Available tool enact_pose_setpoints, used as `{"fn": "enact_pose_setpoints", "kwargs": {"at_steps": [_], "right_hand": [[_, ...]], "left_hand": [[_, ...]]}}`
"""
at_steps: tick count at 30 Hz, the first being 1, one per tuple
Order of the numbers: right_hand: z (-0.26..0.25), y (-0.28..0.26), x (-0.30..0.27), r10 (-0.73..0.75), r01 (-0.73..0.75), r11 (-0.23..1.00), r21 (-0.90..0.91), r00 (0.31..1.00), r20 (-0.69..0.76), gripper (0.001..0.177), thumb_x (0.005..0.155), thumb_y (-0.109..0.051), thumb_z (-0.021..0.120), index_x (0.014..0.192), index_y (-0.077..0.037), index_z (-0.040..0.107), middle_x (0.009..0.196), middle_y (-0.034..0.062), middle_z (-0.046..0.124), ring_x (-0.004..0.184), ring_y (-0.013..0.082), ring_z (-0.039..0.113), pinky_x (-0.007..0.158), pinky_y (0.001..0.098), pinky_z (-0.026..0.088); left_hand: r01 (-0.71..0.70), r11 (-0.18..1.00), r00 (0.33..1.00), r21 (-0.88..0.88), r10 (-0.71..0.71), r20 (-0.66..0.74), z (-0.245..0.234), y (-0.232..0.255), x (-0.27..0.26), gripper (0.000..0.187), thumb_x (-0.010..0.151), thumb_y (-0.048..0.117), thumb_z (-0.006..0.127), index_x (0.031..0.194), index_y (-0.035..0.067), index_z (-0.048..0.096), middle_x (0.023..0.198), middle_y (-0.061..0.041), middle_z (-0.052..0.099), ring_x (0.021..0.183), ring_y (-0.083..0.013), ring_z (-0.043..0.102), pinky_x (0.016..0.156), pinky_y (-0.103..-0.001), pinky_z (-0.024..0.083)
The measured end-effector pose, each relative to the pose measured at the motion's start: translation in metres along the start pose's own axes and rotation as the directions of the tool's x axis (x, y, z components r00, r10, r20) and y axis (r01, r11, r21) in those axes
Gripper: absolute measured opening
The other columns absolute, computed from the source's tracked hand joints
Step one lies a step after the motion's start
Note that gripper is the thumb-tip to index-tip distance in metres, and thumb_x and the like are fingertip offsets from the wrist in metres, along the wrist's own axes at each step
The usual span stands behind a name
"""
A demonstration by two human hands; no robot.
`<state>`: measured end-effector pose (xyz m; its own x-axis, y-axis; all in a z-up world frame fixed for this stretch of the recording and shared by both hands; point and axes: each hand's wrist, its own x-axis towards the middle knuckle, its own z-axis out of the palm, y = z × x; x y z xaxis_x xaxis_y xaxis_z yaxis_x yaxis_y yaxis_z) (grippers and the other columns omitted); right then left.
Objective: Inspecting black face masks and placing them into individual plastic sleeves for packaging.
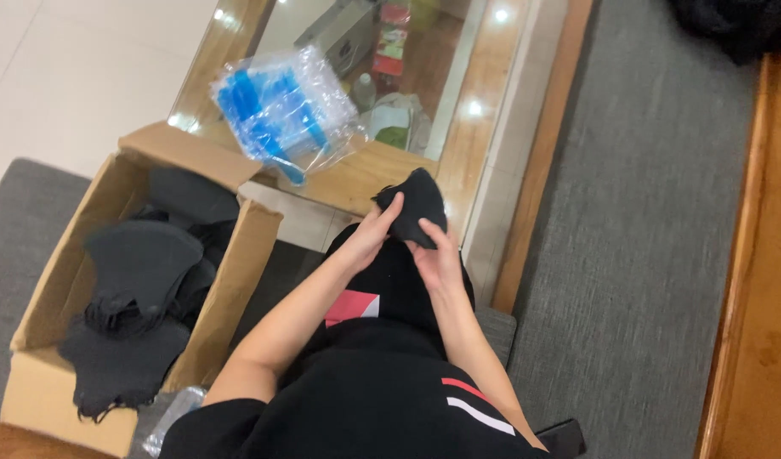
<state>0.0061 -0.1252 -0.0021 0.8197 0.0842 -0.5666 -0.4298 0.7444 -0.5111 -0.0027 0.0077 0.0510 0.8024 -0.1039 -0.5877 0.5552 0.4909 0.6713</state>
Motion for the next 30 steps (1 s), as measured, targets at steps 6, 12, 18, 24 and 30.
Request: {"fn": "enact_pose_setpoints", "kwargs": {"at_steps": [6, 12, 18, 24, 30], "right_hand": [[-0.014, -0.012, 0.018, 0.047, -0.025, 0.990, 0.142, 0.987, -0.154, 0.023, 0.077, 0.010, 0.078, 0.092, -0.007, 0.078, 0.094, 0.0170, 0.077, 0.092, 0.0343, 0.075, 0.092, 0.0570, 0.059], [-0.037, -0.010, 0.031, 0.038, -0.004, 0.984, 0.176, 0.981, -0.189, 0.024, 0.077, 0.010, 0.077, 0.097, -0.005, 0.078, 0.100, 0.0206, 0.076, 0.097, 0.0367, 0.074, 0.096, 0.0608, 0.057], [-0.029, -0.017, 0.022, 0.005, 0.012, 0.996, 0.083, 0.980, -0.199, 0.026, 0.075, 0.009, 0.079, 0.095, -0.008, 0.077, 0.088, 0.0149, 0.074, 0.083, 0.0315, 0.074, 0.088, 0.0558, 0.063], [-0.039, -0.030, 0.026, -0.142, 0.139, 0.990, -0.029, 0.966, -0.215, 0.032, 0.074, 0.007, 0.081, 0.100, -0.011, 0.077, 0.088, 0.0125, 0.074, 0.081, 0.0284, 0.075, 0.082, 0.0502, 0.066], [-0.031, -0.040, 0.028, -0.334, 0.251, 0.877, -0.411, 0.932, -0.144, 0.041, 0.079, 0.001, 0.082, 0.116, -0.014, 0.074, 0.092, 0.0016, 0.068, 0.087, 0.0180, 0.073, 0.078, 0.0369, 0.064]], "left_hand": [[-0.361, 0.703, 0.855, 0.613, 0.512, -0.084, -0.094, -0.010, 0.094, 0.090, 0.098, 0.054, 0.070, 0.162, 0.005, 0.029, 0.156, -0.028, 0.040, 0.149, -0.0440, 0.037, 0.122, -0.058, 0.031], [-0.094, -0.036, 0.696, 0.995, 0.712, 0.091, -0.143, -0.016, 0.136, 0.071, 0.093, 0.027, 0.076, 0.153, 0.001, 0.048, 0.154, -0.029, 0.043, 0.146, -0.0500, 0.036, 0.118, -0.061, 0.030], [-0.149, -0.392, 0.650, 0.908, 0.653, 0.389, -0.133, -0.061, 0.120, 0.058, 0.105, 0.051, 0.053, 0.145, 0.009, 0.060, 0.157, -0.023, 0.048, 0.150, -0.0439, 0.034, 0.120, -0.070, 0.007], [-0.415, -0.394, 0.552, 0.820, 0.607, 0.571, -0.123, -0.092, 0.130, 0.035, 0.104, 0.051, 0.058, 0.117, 0.025, 0.078, 0.143, -0.006, 0.064, 0.147, -0.0259, 0.045, 0.123, -0.065, 0.004], [-0.294, -0.232, 0.506, 0.927, 0.785, 0.357, -0.097, -0.097, 0.170, 0.026, 0.087, 0.044, 0.078, 0.095, 0.020, 0.069, 0.088, 0.002, 0.059, 0.090, -0.0206, 0.062, 0.077, -0.039, 0.047]]}}
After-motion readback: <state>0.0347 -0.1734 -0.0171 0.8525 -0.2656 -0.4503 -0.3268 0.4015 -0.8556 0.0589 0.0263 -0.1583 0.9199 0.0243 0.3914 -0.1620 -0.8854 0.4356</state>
